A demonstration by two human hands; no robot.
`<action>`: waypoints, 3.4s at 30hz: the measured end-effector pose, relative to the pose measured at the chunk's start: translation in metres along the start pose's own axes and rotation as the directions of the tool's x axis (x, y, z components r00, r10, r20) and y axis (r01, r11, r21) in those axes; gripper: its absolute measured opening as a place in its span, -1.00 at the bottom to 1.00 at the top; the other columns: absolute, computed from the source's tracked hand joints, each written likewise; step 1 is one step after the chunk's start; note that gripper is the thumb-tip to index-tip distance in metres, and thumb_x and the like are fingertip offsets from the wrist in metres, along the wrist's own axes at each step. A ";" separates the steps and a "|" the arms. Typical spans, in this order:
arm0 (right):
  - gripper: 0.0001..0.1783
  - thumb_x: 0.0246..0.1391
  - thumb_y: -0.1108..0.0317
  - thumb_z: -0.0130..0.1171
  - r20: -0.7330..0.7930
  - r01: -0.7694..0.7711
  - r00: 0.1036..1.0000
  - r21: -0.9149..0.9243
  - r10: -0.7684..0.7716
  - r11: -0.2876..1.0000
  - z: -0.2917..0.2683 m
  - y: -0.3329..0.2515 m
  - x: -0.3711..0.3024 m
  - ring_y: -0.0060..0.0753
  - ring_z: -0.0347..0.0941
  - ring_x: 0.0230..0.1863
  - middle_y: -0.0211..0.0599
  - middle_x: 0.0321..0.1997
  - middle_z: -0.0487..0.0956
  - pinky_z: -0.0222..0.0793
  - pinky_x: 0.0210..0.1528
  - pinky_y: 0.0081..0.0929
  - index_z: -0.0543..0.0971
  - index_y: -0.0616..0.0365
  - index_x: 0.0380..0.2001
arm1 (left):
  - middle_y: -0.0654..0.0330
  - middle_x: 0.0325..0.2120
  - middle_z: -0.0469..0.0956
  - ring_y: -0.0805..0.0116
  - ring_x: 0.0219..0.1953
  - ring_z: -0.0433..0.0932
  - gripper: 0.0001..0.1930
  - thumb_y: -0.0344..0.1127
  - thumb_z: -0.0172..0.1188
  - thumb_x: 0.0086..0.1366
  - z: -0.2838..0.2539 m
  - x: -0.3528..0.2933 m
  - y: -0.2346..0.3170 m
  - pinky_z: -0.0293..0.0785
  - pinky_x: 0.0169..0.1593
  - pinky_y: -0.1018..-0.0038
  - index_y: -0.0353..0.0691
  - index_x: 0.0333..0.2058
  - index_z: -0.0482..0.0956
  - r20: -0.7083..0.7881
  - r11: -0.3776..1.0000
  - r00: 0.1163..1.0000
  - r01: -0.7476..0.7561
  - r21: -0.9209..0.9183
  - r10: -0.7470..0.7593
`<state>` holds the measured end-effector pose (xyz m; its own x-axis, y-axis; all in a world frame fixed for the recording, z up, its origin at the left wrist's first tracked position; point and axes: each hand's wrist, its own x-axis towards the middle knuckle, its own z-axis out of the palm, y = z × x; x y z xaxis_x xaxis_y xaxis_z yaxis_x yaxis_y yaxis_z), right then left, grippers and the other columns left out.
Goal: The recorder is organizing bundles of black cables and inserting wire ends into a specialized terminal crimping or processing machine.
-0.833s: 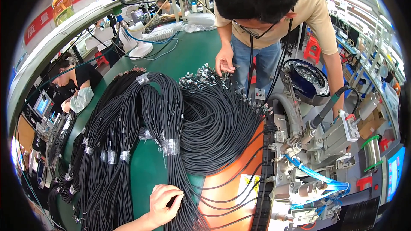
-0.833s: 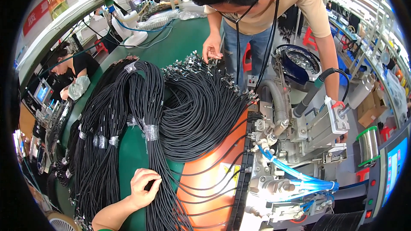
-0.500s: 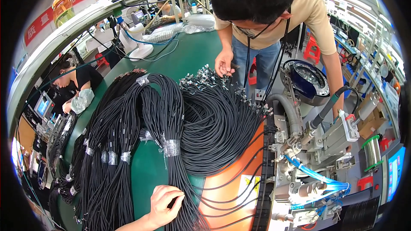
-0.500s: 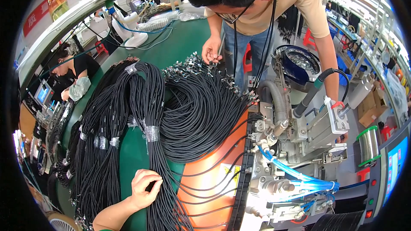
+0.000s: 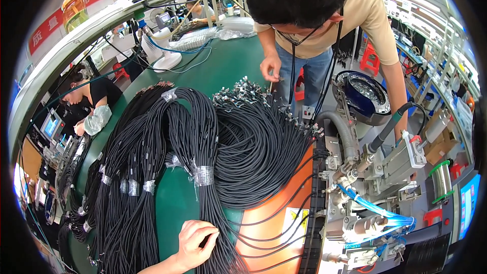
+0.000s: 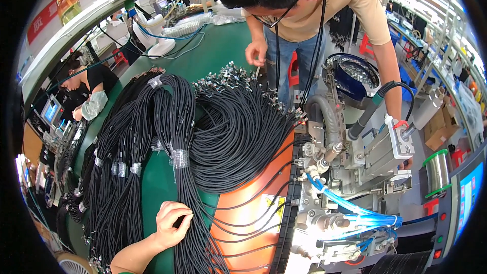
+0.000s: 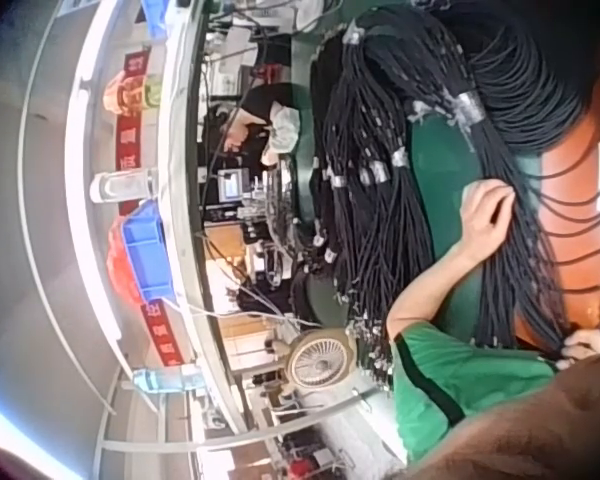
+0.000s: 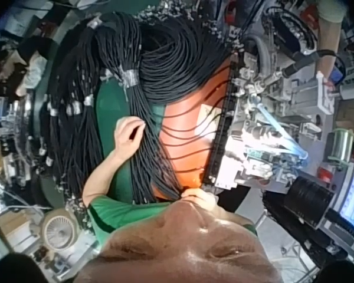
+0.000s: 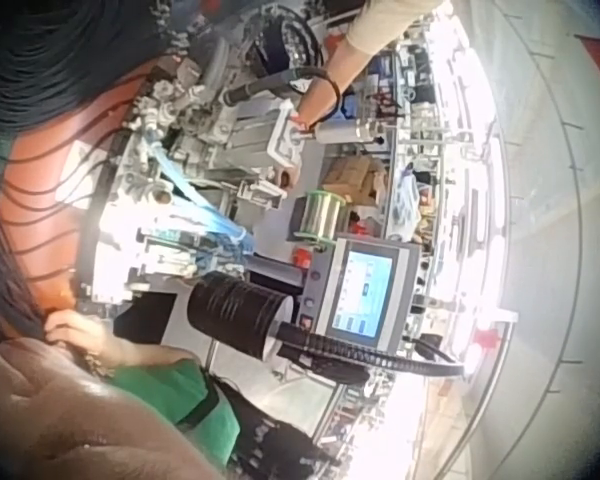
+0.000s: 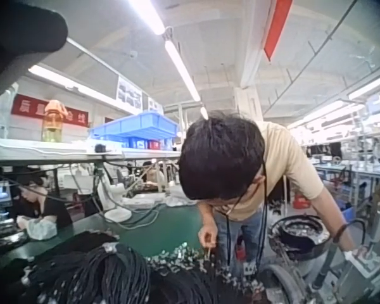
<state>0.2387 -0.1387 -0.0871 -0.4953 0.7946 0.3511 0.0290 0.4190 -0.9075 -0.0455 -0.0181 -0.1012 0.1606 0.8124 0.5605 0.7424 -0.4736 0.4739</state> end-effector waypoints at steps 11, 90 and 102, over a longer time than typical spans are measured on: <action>-0.78 -0.07 0.46 0.09 0.018 0.022 1.000 -0.040 -0.022 0.999 0.002 0.004 -0.006 -0.29 0.54 -0.30 -0.15 -0.22 0.54 0.48 -0.32 -0.54 0.58 0.29 -0.31 | 0.24 -0.43 0.55 0.28 -0.41 0.50 -0.83 -0.53 0.31 -0.06 0.000 -0.002 0.000 0.35 -0.27 0.41 -0.21 -0.44 0.55 0.007 1.000 1.000 -0.015 0.003 0.015; -0.73 0.14 0.36 0.00 0.022 -0.012 1.000 0.274 0.006 0.962 -0.002 0.010 -0.013 -0.11 0.45 -0.13 0.00 -0.09 0.42 0.39 -0.13 -0.39 0.46 0.40 -0.23 | 0.20 -0.31 0.61 0.62 -0.49 0.44 -0.74 -0.25 0.12 0.29 0.072 0.265 -0.042 0.38 -0.43 0.67 -0.27 -0.12 0.54 0.238 0.289 0.929 0.320 -0.903 -0.283; -0.68 0.14 0.32 0.00 0.167 -0.101 0.984 0.196 0.069 0.975 -0.006 0.012 -0.015 -0.10 0.41 -0.04 -0.01 -0.04 0.40 0.34 -0.03 -0.36 0.45 0.40 -0.17 | 0.27 -0.41 0.60 0.65 -0.52 0.43 -0.76 -0.26 0.14 0.28 0.078 0.261 -0.046 0.41 -0.41 0.66 -0.28 -0.17 0.57 0.132 0.385 0.967 0.210 -0.899 -0.220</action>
<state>0.2520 -0.1427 -0.1016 -0.6303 0.7368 0.2446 -0.0920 0.2419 -0.9659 0.0129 0.2426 -0.0296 0.0780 0.9342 0.3481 -0.2653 -0.3172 0.9105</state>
